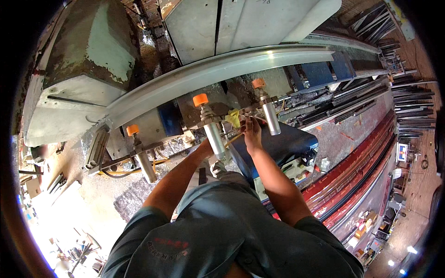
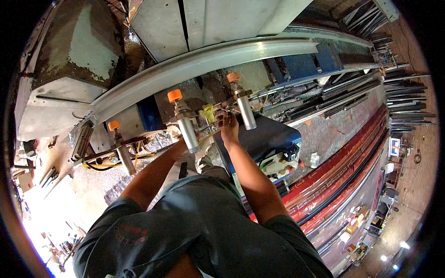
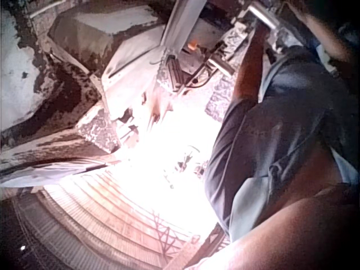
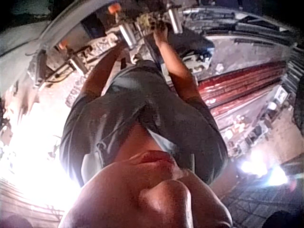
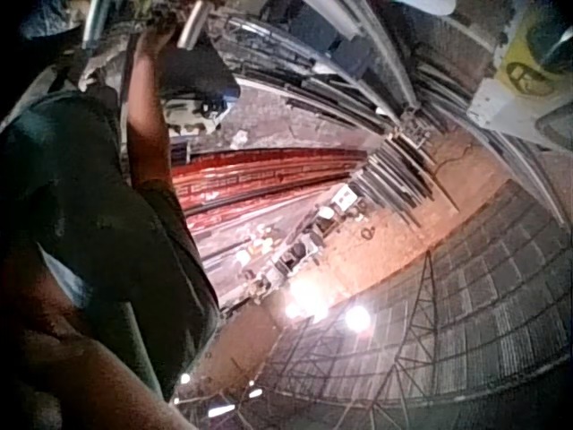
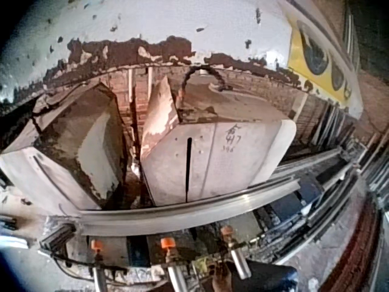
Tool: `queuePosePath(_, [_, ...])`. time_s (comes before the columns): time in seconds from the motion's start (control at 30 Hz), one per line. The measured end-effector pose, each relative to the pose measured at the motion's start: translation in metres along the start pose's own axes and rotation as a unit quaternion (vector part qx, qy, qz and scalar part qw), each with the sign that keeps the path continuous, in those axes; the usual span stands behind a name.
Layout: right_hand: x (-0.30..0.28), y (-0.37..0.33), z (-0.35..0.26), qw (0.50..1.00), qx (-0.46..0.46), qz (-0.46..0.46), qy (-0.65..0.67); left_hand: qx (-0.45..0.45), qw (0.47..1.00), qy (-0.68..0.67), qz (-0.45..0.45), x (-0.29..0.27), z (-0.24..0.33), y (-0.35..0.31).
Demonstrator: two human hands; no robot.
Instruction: The person operates a metal cutting saw to cut a long metal profile into shorter pieces. They adjust the profile in the machine, activate the saw, and remove the cut pieces, placing them into a cardboard box.
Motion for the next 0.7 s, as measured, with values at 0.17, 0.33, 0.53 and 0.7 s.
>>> queuePosePath(0.17, [0.012, -0.01, -0.018, 0.994, 0.045, -0.026, 0.097, 0.12, 0.977, 0.17, 0.054, -0.005, 0.007, -0.039])
queuePosePath(0.33, [0.01, -0.008, -0.022, 0.99, 0.09, 0.033, 0.098, 0.023, 0.971, 0.24, -0.003, -0.017, 0.05, -0.042])
queuePosePath(0.53, [-0.002, -0.003, -0.024, 0.959, 0.166, -0.03, 0.229, -0.025, 0.967, 0.254, 0.005, -0.032, 0.118, -0.08])
queuePosePath(0.7, [0.0, 0.005, -0.02, 0.95, 0.185, -0.043, 0.249, -0.107, 0.974, 0.199, -0.014, -0.044, 0.142, -0.081])
Point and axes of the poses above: each hand's wrist, its own y-axis towards the middle knuckle, its own x-axis out of the palm, z = x × y, the point moved 3 cm from there along y, towards the middle knuckle, and after that the axes turned 1 degree about x, right-handed, at the moved point
